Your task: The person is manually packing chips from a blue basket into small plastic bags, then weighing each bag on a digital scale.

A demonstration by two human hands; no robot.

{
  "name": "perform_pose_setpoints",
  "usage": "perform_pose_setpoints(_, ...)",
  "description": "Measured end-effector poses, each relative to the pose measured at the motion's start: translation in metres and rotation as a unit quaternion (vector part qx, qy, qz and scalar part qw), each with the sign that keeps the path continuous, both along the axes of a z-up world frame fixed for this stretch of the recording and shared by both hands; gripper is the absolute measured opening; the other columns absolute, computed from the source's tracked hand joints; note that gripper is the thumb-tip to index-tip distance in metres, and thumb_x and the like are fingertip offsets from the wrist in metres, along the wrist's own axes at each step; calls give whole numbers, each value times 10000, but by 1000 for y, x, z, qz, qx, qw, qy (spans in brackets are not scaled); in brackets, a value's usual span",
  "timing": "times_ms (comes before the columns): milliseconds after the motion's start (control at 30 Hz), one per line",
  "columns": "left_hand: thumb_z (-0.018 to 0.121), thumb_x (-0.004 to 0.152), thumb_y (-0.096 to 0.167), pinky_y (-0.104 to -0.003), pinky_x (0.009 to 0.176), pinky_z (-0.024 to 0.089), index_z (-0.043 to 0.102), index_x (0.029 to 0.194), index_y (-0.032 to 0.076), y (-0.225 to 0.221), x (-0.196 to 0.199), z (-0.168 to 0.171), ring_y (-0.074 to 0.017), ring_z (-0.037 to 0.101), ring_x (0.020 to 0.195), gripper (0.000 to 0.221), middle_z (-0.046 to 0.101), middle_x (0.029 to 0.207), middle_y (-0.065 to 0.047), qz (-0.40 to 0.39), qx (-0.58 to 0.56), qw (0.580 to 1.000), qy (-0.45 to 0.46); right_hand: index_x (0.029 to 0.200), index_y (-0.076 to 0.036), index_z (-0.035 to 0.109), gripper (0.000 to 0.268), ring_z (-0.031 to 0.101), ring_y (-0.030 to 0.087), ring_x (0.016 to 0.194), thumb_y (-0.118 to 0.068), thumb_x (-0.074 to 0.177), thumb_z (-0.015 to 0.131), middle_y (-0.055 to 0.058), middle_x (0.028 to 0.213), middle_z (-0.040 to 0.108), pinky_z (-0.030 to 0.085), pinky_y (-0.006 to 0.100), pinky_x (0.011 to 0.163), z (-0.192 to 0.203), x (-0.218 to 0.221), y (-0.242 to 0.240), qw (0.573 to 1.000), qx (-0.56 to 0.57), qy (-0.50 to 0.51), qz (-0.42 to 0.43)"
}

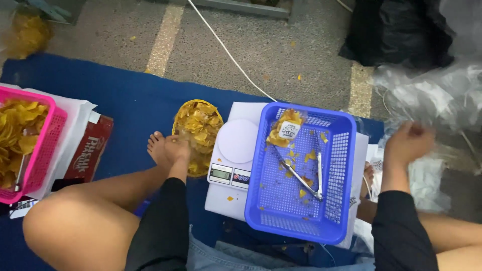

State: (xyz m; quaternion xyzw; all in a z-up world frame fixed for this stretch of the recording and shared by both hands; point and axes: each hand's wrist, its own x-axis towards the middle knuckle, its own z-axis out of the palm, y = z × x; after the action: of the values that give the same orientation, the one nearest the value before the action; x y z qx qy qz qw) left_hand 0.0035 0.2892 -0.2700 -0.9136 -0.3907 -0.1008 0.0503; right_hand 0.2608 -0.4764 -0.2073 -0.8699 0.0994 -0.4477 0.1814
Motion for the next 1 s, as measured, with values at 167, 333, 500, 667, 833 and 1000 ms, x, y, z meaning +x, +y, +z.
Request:
perform_pose_setpoints(167, 790, 976, 548, -530, 1003, 451, 864, 1187, 302, -14, -3, 20, -403, 608, 1148, 332, 660, 1285, -144, -42, -39, 998, -28, 1047, -82, 786, 106, 771, 358, 856, -106, 1071, 887, 127, 910, 763, 583, 418, 780, 202, -64, 157, 973, 35, 151, 168)
perform_pose_setpoints(333, 831, 956, 549, -510, 1003, 431, 841, 1174, 311, -11, 19, 1, -377, 617, 1078, 323, 666, 1193, -91, -55, -62, 992, -91, 1222, 27, 805, 639, 788, 556, 1135, -367, 757, 998, 300, 1218, 739, 689, 614, 893, 172, -153, 229, 784, -19, 583, 212)
perform_pose_setpoints(500, 887, 804, -91, -329, 528, 723, 713, 1090, 235, -34, 61, 0, -210, 796, 686, 467, 652, 813, -15, 175, -440, 783, -403, 1416, 69, 540, 907, 654, 627, 1295, -358, 797, 1048, 309, 1345, 566, 662, 667, 1013, 122, -187, 241, 749, -89, 620, 214)
perform_pose_setpoints(667, 762, 891, -164, -396, 674, 750, 662, 1143, 40, -64, 57, 43, -298, 779, 731, 339, 632, 857, -109, 137, -448, 770, -433, 1318, 70, 702, 901, 748, 586, 1216, -594, 782, 991, 309, 1273, 656, 685, 625, 974, 123, -194, 219, 690, -135, 671, 236)
perform_pose_setpoints(833, 861, 837, -38, -339, 682, 660, 717, 1046, 122, -58, 61, 34, -194, 772, 742, 300, 643, 814, -6, 150, -387, 828, -377, 1113, 81, 869, 715, 785, 516, 1244, -584, 850, 887, 354, 1195, 824, 655, 599, 1059, 318, -195, 221, 589, -148, 751, 259)
perform_pose_setpoints(1000, 665, 949, -15, -296, 842, 598, 675, 1261, 77, -69, 48, 68, -183, 716, 891, 325, 731, 1075, -74, 113, -392, 858, -313, 1566, -54, 596, 859, 839, 418, 994, -449, 865, 897, 289, 1179, 815, 663, 507, 845, 313, -169, 129, 754, 46, 644, 122)
